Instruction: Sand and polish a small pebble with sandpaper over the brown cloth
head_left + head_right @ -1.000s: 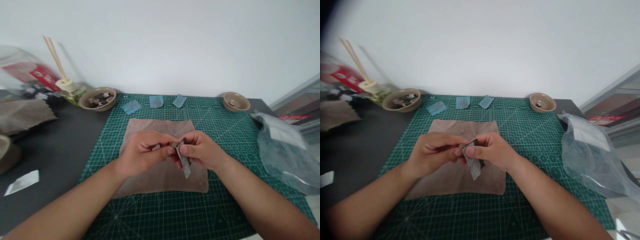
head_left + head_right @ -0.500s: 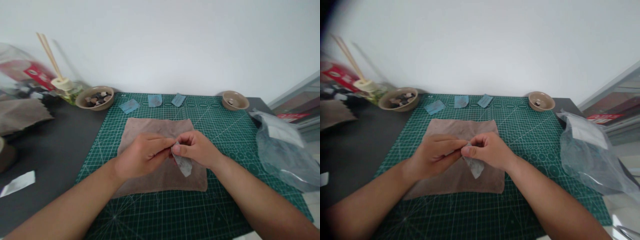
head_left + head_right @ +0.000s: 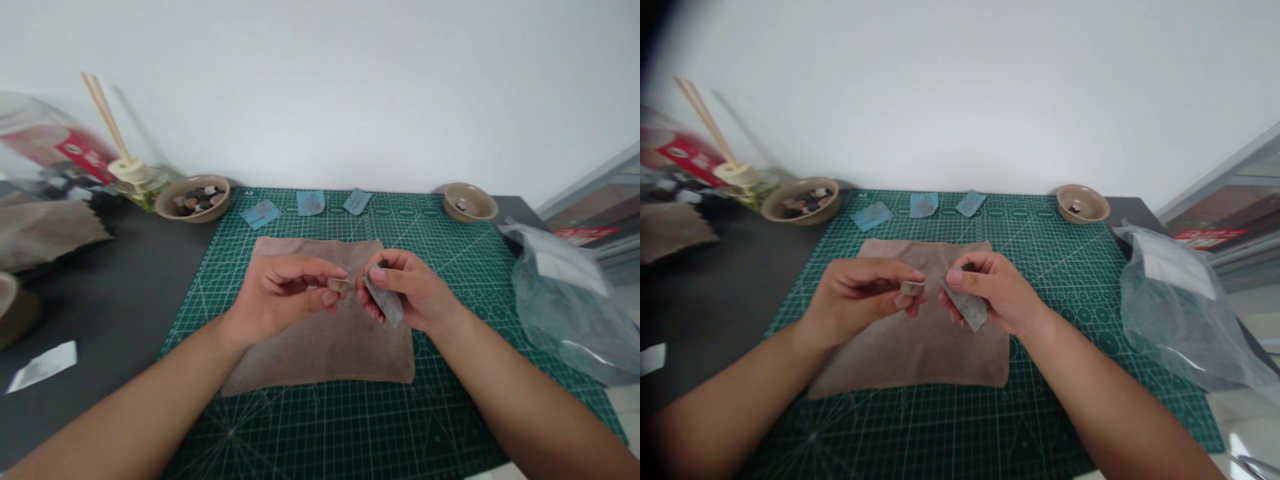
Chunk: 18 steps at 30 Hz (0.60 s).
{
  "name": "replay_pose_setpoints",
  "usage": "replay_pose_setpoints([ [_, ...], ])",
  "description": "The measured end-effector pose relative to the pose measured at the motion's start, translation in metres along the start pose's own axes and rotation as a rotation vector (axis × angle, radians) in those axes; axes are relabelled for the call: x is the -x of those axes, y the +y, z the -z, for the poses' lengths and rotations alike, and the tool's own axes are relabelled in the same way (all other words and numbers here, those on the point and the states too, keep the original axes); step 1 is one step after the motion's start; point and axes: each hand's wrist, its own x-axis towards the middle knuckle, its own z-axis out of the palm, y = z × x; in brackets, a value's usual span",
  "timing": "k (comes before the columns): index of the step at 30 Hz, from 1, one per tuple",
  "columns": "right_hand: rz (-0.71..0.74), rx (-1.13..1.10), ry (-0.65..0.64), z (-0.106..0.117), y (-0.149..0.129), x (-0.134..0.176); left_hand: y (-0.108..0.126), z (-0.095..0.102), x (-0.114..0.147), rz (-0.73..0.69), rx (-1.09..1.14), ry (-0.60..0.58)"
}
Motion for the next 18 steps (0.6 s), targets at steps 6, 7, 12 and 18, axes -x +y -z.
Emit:
replay_pose_setpoints([
  [6, -0.004, -0.009, 0.008, -0.0016, 0.0016, -0.0010, -0.0012, 0.0001, 0.0004, -0.025, -0.114, -0.008],
  [7, -0.007, -0.005, 0.005, -0.0019, 0.0020, -0.0012, -0.0016, 0.0003, 0.0007, -0.028, -0.126, -0.005],
  [12, -0.012, 0.043, 0.027, -0.0026, 0.0030, -0.0016, -0.0017, 0.0004, 0.0010, -0.033, -0.164, -0.008],
  [18, 0.000, 0.239, 0.175, -0.0044, 0.0027, -0.0035, -0.0060, 0.0044, 0.0003, -0.068, -0.222, 0.004],
])
